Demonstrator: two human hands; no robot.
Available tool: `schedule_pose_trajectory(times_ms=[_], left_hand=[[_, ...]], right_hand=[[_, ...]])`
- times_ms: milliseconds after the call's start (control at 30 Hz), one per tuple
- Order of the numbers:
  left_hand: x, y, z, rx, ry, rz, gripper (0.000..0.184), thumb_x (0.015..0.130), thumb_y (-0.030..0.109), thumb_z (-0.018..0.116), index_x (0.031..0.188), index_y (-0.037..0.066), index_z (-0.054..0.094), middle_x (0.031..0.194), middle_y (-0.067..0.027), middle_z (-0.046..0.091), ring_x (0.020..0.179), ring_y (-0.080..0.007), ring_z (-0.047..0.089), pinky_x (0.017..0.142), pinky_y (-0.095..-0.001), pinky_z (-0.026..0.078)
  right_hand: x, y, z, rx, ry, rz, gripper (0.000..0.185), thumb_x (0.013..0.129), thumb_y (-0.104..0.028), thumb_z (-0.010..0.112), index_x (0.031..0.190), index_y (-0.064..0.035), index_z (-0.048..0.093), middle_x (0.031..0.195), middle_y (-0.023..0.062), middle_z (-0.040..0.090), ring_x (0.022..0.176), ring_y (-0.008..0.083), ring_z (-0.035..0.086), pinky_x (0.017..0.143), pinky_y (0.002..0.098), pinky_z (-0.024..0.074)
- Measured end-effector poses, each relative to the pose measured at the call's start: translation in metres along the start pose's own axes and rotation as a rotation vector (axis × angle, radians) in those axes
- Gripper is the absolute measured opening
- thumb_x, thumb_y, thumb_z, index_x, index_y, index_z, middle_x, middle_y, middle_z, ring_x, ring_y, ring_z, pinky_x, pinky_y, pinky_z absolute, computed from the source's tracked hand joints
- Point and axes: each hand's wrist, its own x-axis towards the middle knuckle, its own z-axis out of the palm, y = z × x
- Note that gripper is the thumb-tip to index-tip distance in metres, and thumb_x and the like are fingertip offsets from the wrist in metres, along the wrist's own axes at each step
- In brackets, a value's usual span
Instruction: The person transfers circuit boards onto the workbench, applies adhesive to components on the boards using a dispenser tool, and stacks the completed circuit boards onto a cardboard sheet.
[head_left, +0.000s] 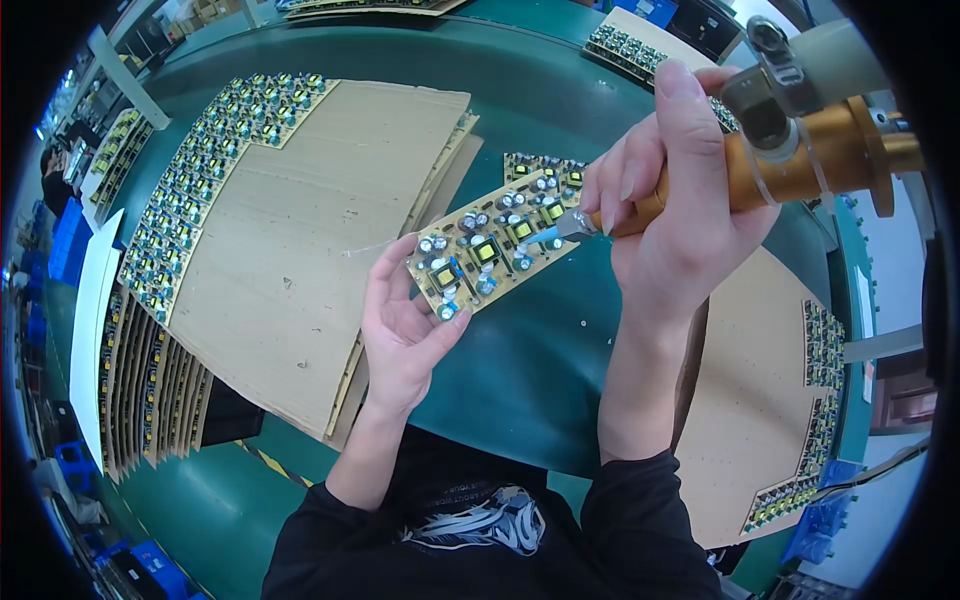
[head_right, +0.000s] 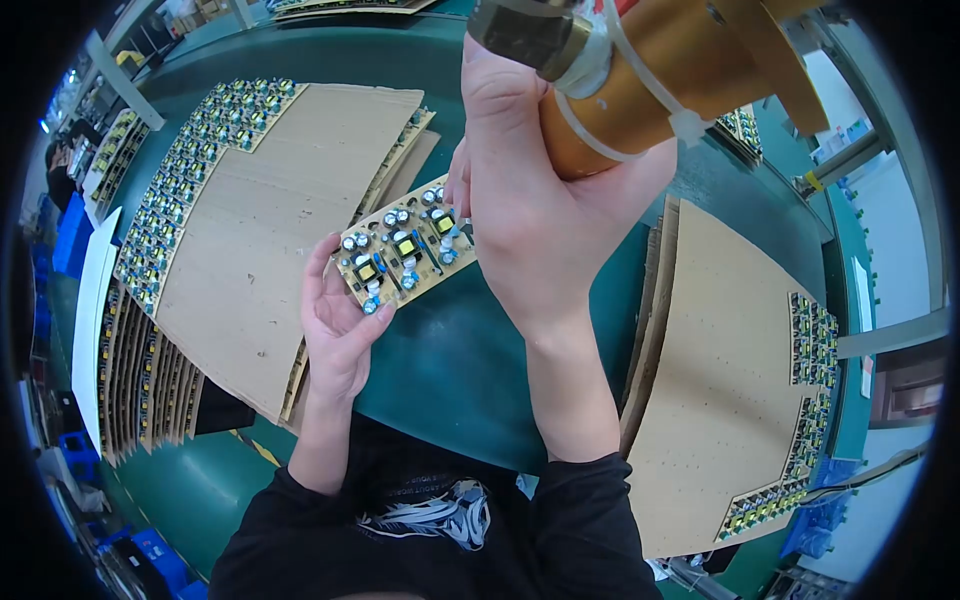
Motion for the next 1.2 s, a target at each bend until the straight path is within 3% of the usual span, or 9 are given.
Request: schedule_pose_trajectory(times_ms=[400, 1200], left_hand=[[-0.004, 0.001, -0.005, -0.003, 0.02, 0.028, 0.075, 0.072, -0.017, 0.059, 0.136, 0.003, 0.025, 0.135, -0.0179, 0.035, 0.12, -0.0266, 0.046, 0.095, -0.0366, 0.046], [-0.011, 0.003, -0.008, 0.015, 0.034, 0.034, 0.075, 0.071, -0.017, 0.058, 0.136, 0.003, 0.026, 0.132, -0.0197, 0.038, 0.119, -0.027, 0.047, 0.096, -0.037, 0.045]], right_hand=[[0.004, 0.005, -0.004, -0.051, 0.027, -0.033, 0.018, 0.089, -0.013, 0.057, 0.1, -0.0001, 0.053, 0.048, 0.0021, 0.043, 0.034, 0.0101, 0.042, 0.035, 0.0237, 0.039], [0.009, 0.011, -0.011, 0.002, 0.014, -0.048, 0.013, 0.089, -0.013, 0.058, 0.09, -0.0017, 0.052, 0.048, 0.002, 0.044, 0.033, 0.0096, 0.043, 0.034, 0.0236, 0.0389]])
